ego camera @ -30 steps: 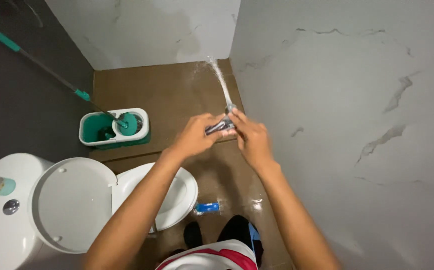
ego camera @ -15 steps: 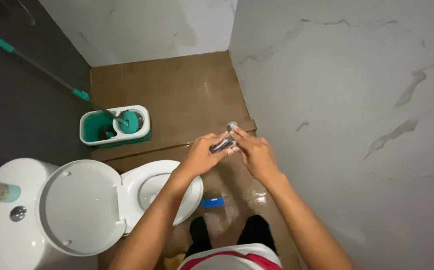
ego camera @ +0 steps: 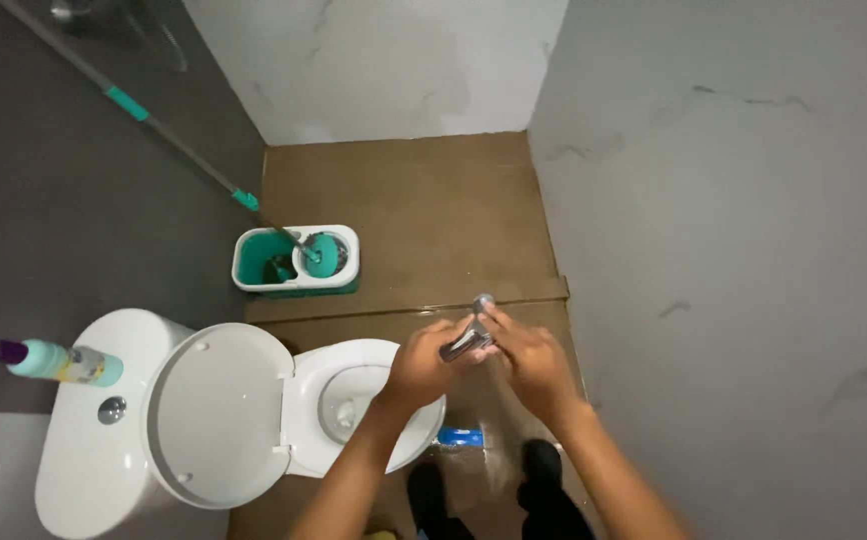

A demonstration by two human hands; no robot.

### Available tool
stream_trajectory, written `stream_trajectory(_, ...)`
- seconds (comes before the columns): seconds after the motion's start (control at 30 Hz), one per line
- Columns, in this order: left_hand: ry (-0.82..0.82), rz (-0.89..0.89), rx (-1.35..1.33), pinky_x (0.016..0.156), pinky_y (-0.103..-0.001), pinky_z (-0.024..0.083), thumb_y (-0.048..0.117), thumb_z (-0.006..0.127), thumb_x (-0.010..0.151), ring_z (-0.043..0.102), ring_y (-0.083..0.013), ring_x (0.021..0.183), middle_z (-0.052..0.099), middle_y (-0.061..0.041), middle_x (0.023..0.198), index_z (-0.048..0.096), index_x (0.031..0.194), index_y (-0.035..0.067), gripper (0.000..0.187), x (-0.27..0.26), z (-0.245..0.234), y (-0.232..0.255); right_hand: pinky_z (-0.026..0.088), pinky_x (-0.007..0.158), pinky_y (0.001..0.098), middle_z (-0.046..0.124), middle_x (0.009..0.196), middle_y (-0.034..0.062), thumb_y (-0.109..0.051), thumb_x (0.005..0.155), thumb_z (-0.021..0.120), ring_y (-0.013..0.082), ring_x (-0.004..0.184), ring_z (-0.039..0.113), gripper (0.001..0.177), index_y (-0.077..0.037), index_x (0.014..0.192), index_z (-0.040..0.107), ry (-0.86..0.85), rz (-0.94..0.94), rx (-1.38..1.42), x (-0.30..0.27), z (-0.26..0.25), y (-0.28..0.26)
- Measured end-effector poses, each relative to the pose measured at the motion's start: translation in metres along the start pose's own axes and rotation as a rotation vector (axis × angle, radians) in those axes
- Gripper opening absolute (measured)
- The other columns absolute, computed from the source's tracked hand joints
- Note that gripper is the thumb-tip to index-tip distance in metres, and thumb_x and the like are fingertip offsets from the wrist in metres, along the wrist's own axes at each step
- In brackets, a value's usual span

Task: The recorder is holding a bidet sprayer and letting water run through it, possibly to clean or test it.

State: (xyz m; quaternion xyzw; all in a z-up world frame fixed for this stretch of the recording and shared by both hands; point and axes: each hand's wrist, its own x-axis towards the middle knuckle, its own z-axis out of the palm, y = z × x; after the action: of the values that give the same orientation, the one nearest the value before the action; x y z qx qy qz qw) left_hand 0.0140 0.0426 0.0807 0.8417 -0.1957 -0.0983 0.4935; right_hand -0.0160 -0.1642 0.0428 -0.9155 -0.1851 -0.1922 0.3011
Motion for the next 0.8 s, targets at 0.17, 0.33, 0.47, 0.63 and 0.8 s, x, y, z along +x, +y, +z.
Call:
stream_trajectory(0.17, 0.164, 0.03, 0.087, 0.085, -0.041, 0.056, 0.041, 0.072, 0.087, 0.071, -0.0345, 0.101, 0.073, -0.013, 0.11, 0.068, 0.133, 0.014, 0.054, 0.014, 0.014, -0.003, 0.051, 0.087, 0.0405, 0.065, 0.14, 0.0089, -0.013, 0.087, 0.071, 0.026, 0.115, 0.07, 0.047, -0.013, 0.134, 0.065, -0.014, -0.106, 0.08, 0.023, -0.002, 0.022)
stream_trajectory(0.33, 0.26, -0.059, 0.254, 0.084, -0.046, 0.053, 0.047, 0.08, 0.084, 0.066, -0.0411, 0.104, 0.067, -0.022, 0.115, 0.07, 0.132, 0.014, 0.059, 0.04, 0.042, 0.02, 0.051, 0.082, 0.0362, 0.068, 0.142, 0.0056, -0.009, 0.093, 0.071, 0.0187, 0.116, 0.074, 0.042, -0.017, 0.134, 0.067, 0.023, -0.254, 0.178, 0.032, 0.0, 0.095)
stream_trajectory(0.47, 0.371, 0.012, 0.384, 0.085, -0.046, 0.053, 0.049, 0.075, 0.089, 0.068, -0.039, 0.103, 0.069, -0.02, 0.11, 0.068, 0.132, 0.015, 0.055, 0.07, 0.066, 0.018, 0.056, 0.089, 0.0359, 0.065, 0.143, 0.0059, 0.001, 0.085, 0.068, 0.0199, 0.108, 0.075, 0.05, -0.016, 0.132, 0.067, -0.105, -0.19, 0.45, 0.071, -0.035, 0.118)
stream_trajectory(0.63, 0.422, 0.068, 0.323, 0.082, -0.044, 0.053, 0.044, 0.067, 0.096, 0.068, -0.0351, 0.1, 0.068, -0.014, 0.106, 0.063, 0.138, 0.014, 0.052, 0.094, 0.034, 0.111, 0.059, 0.087, 0.0323, 0.061, 0.147, 0.008, 0.013, 0.079, 0.061, 0.0206, 0.11, 0.075, 0.062, -0.017, 0.132, 0.071, -0.079, -0.218, 0.402, 0.126, -0.106, 0.1)
stream_trajectory(0.8, 0.488, 0.22, 0.385, 0.081, -0.04, 0.054, 0.041, 0.07, 0.094, 0.069, -0.0311, 0.1, 0.068, -0.009, 0.112, 0.06, 0.144, 0.015, 0.056, 0.116, 0.005, 0.144, 0.05, 0.095, 0.0377, 0.063, 0.146, 0.0079, 0.009, 0.083, 0.069, 0.0276, 0.115, 0.07, 0.055, -0.013, 0.134, 0.069, 0.159, -0.426, 0.213, 0.162, -0.141, 0.086)
